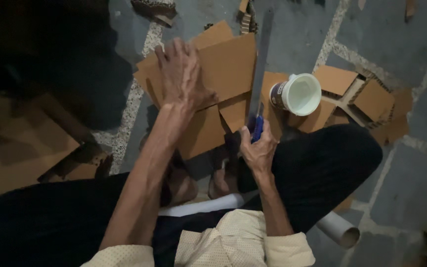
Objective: The person sits on the floor and uses a metal ruler and a utility knife to cut a piece of corrugated cardboard into smaller rectangular pieces. They repeatedly measure, score, and separate the cardboard, stacking the finished pieces nearby.
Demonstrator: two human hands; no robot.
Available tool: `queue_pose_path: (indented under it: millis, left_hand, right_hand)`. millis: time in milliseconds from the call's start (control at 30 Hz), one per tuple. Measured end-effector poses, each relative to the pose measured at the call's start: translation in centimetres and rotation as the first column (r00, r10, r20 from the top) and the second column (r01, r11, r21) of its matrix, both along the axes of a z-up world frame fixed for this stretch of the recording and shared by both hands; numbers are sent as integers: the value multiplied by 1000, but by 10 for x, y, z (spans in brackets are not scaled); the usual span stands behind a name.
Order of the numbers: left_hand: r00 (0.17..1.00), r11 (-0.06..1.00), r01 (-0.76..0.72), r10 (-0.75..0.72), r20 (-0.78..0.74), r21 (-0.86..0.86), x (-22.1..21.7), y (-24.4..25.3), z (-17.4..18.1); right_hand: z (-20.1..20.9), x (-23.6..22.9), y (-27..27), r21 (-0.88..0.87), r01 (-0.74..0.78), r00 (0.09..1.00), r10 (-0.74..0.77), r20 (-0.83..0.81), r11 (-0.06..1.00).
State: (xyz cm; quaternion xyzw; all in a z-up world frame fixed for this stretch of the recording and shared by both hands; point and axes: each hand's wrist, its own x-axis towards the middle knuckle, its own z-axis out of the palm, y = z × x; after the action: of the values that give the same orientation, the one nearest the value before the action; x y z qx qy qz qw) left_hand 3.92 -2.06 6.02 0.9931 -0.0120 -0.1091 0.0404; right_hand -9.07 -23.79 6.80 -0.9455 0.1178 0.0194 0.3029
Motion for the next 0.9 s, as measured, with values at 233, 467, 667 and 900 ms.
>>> queue_pose_path:
  millis: [233,467,667,900]
  left_hand:
    - [958,773,-287,226,-177,-566,-27,33,18]
    - [788,559,-614,478,-389,-558,-107,82,96]
    - [680,234,-692,530,-507,-683,-153,68,117]
    - [691,-29,-638,419,-589,-770,-196,23,105]
  right_hand:
    - [22,5,-5,-44,-82,995,84,45,996]
    - [11,33,-5,-77,-317,947,320,21,945]
    - [34,56,12,-3,-250,963,249,105,968]
    - [97,-1,52,100,-454,890,445,101,886]
